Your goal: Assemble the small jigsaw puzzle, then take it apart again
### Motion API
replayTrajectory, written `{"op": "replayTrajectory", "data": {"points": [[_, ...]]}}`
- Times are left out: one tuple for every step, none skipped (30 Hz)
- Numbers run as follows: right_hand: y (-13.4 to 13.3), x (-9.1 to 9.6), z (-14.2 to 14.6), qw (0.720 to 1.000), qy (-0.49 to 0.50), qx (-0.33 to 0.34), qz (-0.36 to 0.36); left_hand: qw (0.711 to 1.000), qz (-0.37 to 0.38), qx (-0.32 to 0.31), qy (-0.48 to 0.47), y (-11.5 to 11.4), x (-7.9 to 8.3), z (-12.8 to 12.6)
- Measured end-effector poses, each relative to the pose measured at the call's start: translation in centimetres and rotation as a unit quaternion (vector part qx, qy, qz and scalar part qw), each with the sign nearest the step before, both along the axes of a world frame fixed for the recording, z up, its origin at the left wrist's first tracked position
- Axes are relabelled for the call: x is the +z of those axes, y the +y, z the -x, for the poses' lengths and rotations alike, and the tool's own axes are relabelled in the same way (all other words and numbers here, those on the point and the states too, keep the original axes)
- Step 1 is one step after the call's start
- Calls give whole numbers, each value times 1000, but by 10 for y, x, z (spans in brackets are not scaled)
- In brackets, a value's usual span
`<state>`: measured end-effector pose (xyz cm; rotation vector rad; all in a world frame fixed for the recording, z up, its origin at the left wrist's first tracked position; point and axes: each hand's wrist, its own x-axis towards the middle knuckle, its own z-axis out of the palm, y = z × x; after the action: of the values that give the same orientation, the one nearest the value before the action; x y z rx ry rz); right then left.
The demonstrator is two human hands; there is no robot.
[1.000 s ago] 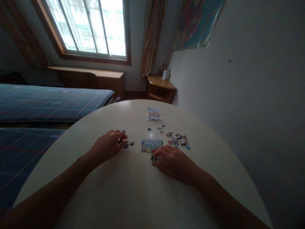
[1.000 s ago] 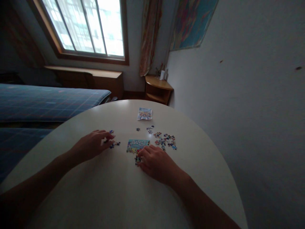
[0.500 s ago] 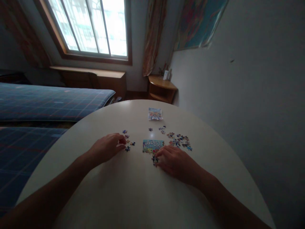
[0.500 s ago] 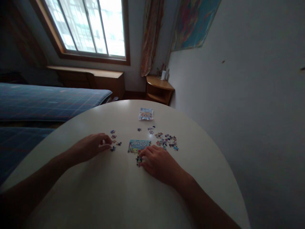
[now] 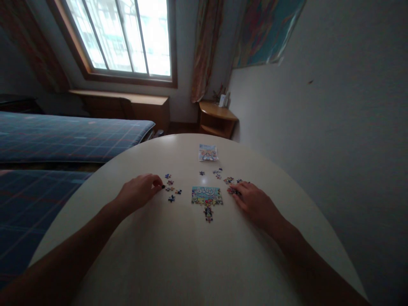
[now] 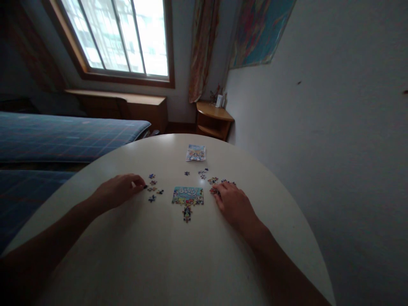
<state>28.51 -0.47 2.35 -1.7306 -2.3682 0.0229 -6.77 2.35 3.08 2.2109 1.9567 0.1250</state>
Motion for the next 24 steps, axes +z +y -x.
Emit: {"op": "replayTrajectory", "data": {"points": [[0,0,0,1000,-1,-2,4,1000,-7,3,1,0,1,-1],[0,0,-1,1000,-2,-4,6,1000,-14,1,-2,0,1,-2],[0,0,-1,1000,-4,-6,9,1000,-22,-7,-11,-1,1,-3],[0,1,-1,1000,-5,-8,11,999,-29,-20,-26,-1,1,-5],[0,1,-1,1000,-7,-10,14,998,-33,-35,-42,-1,0,-6],[0,2,0,1000,-7,-12,16,997,-35,-46,-58,-1,-2,-8],[0,2,0,1000,-8,-14,18,995,-35,-54,-70,0,-4,-9],[0,3,0,1000,-7,-15,20,995,-33,-59,-79,0,-6,-10],[0,3,0,1000,-6,-17,21,994,-30,-61,-84,1,-8,-11],[0,3,0,1000,-6,-18,22,994,-27,-63,-87,2,-9,-11],[-1,4,1,1000,-6,-18,22,993,-24,-67,-91,2,-11,-11],[-1,4,1,1000,-7,-18,23,993,-24,-72,-95,3,-12,-11],[-1,3,1,1000,-7,-18,23,992,-26,-79,-99,3,-12,-11],[-1,3,1,1000,-8,-18,22,991,-29,-83,-101,3,-12,-11],[-1,3,1,1000,-9,-19,21,991,-33,-84,-101,2,-12,-12],[-2,2,1,1000,-10,-19,18,991,-34,-81,-99,2,-11,-12],[-2,2,0,1000,-11,-21,13,992,-32,-78,-97,1,-10,-12],[-2,2,0,1000,-12,-22,6,992,-28,-74,-97,1,-10,-12],[-2,2,0,1000,-13,-25,-3,992,-25,-73,-100,0,-9,-12],[-2,2,0,1000,-13,-26,-12,991,-23,-75,-109,0,-8,-12],[-2,2,1,999,-9,-27,-22,989,-25,-82,-121,-1,-7,-13],[-3,3,3,999,-2,-26,-31,986,-32,-91,-136,-2,-6,-14],[-4,5,5,999,9,-22,-39,983,-43,-99,-151,-3,-5,-16],[-6,6,9,998,26,-17,-46,979,-56,-106,-167,-5,-4,-21]]}}
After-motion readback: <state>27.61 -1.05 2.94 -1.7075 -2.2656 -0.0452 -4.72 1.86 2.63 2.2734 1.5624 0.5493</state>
